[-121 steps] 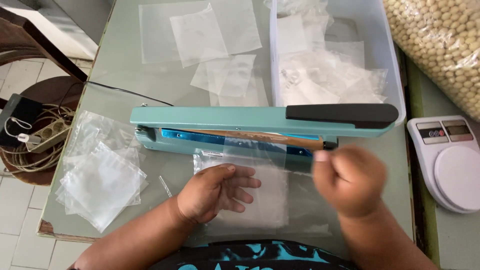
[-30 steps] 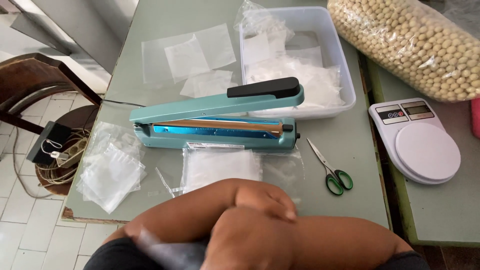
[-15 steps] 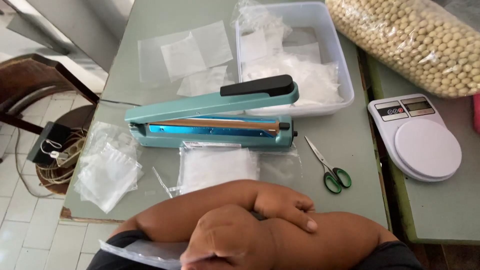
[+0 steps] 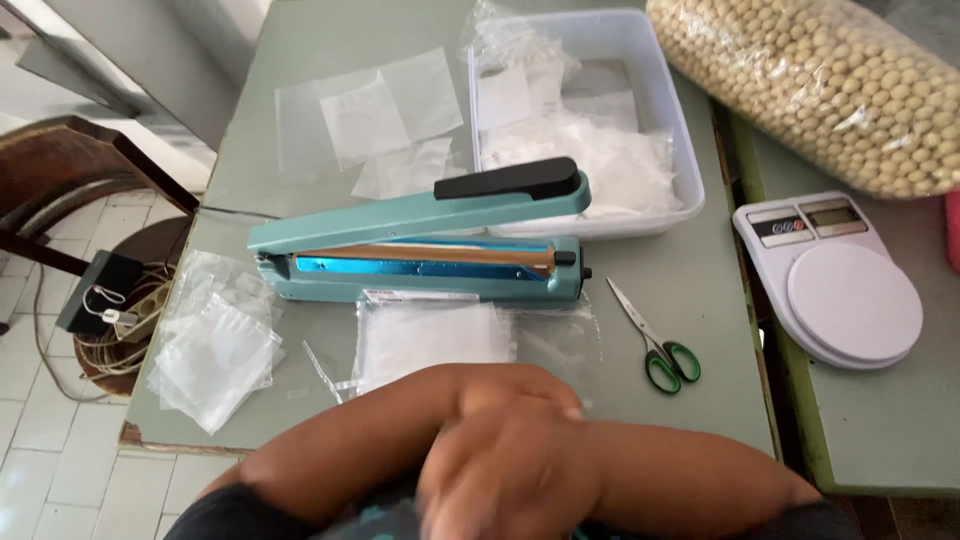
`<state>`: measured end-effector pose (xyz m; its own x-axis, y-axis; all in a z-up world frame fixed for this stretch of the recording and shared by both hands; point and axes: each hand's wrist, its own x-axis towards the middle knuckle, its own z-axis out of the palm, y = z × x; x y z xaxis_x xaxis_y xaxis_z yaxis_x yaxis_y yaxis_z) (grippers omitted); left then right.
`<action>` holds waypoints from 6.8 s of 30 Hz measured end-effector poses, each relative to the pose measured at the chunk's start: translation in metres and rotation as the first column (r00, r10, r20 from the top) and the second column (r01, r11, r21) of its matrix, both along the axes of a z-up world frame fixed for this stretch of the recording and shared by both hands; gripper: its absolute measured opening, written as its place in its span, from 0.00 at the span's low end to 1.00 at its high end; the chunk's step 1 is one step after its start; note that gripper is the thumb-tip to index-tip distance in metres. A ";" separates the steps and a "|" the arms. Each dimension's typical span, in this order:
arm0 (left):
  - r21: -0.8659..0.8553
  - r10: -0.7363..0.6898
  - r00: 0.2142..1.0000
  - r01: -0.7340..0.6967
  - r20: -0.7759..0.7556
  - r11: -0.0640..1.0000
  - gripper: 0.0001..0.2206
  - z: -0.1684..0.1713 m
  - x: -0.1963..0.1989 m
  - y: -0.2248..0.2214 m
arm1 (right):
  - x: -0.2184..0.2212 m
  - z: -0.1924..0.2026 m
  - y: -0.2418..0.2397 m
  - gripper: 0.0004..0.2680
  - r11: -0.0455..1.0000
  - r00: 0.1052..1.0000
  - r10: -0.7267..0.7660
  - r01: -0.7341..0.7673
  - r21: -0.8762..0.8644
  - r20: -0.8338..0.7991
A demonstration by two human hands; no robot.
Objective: Cutting plastic bags to size with scissors and sealing them using a manual impulse heat sealer.
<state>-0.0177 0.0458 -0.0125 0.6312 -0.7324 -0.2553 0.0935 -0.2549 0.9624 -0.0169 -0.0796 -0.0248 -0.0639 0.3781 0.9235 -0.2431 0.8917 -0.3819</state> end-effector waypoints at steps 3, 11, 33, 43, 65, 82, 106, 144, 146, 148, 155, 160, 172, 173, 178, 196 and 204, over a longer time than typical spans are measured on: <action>-0.256 0.293 0.847 -0.193 0.444 0.947 0.16 -0.014 -0.015 0.031 | 0.031 0.028 -0.009 0.06 0.799 0.823 -0.480 0.267 -0.538 -0.303; -0.416 0.698 0.477 -0.571 0.534 0.708 0.57 -0.019 -0.034 0.019 | 0.048 -0.020 0.001 0.04 0.477 0.282 -0.858 0.131 -0.869 -0.429; -0.409 0.947 0.127 -0.879 0.294 0.245 0.14 0.002 -0.004 0.018 | 0.089 0.035 -0.029 0.04 -0.129 0.329 -0.822 0.688 -0.714 0.465; -0.652 0.982 0.179 -0.753 -0.064 0.094 0.10 0.056 0.006 0.048 | 0.129 0.043 -0.088 0.16 -0.693 0.331 0.476 0.711 0.116 0.815; -0.614 0.969 0.223 -0.781 -0.108 0.112 0.11 0.056 0.018 0.071 | 0.110 -0.010 -0.125 0.27 -0.731 0.363 0.377 0.682 0.033 0.852; -0.832 0.950 0.308 -0.540 -0.056 0.126 0.14 0.067 0.002 0.068 | 0.124 0.059 -0.224 0.21 -0.778 0.191 0.321 0.611 0.143 0.928; -0.879 0.926 0.357 -0.472 -0.125 0.063 0.14 0.081 -0.014 0.044 | 0.061 0.054 0.022 0.26 0.460 0.650 -0.677 0.740 -0.491 0.345; -0.889 0.875 0.471 -0.442 -0.115 0.121 0.12 0.065 -0.001 0.035 | 0.065 0.016 0.005 0.29 0.436 0.586 -0.740 0.792 -0.428 0.331; -0.890 0.875 0.471 -0.440 -0.114 0.121 0.12 0.066 -0.001 0.036 | 0.066 0.015 0.005 0.28 0.428 0.563 -0.753 0.812 -0.397 0.339; -0.894 0.877 0.471 -0.429 -0.098 0.130 0.11 0.068 -0.001 0.037 | 0.066 0.016 0.005 0.25 0.455 0.589 -0.734 0.796 -0.400 0.338; -0.897 0.875 0.477 -0.419 -0.086 0.140 0.11 0.065 0.000 0.041 | 0.063 0.031 0.007 0.22 0.367 0.532 -0.724 0.836 -0.408 0.438; -0.897 0.873 0.478 -0.422 -0.097 0.132 0.13 0.058 0.000 0.042 | 0.064 0.027 0.005 0.22 0.365 0.516 -0.736 0.848 -0.385 0.438; -0.785 0.927 0.353 -0.607 -0.128 0.122 0.05 0.047 0.000 0.038 | 0.064 0.019 0.006 0.21 0.332 0.475 -0.754 0.872 -0.361 0.453; -0.785 0.927 0.353 -0.607 -0.128 0.122 0.05 0.047 0.000 0.037 | 0.065 0.020 0.006 0.21 0.332 0.475 -0.754 0.871 -0.361 0.453; -0.807 0.889 0.438 -0.569 -0.136 0.157 0.04 0.050 -0.003 0.032 | 0.065 0.026 0.006 0.22 0.357 0.521 -0.746 0.839 -0.411 0.416; -0.787 0.925 0.371 -0.594 -0.085 0.166 0.04 0.050 -0.005 0.032 | 0.065 0.035 0.007 0.20 0.341 0.492 -0.709 0.866 -0.365 0.505; -0.819 0.869 0.467 -0.555 -0.164 0.144 0.03 0.044 -0.004 0.026 | 0.063 0.034 0.005 0.20 0.279 0.460 -0.719 0.878 -0.390 0.520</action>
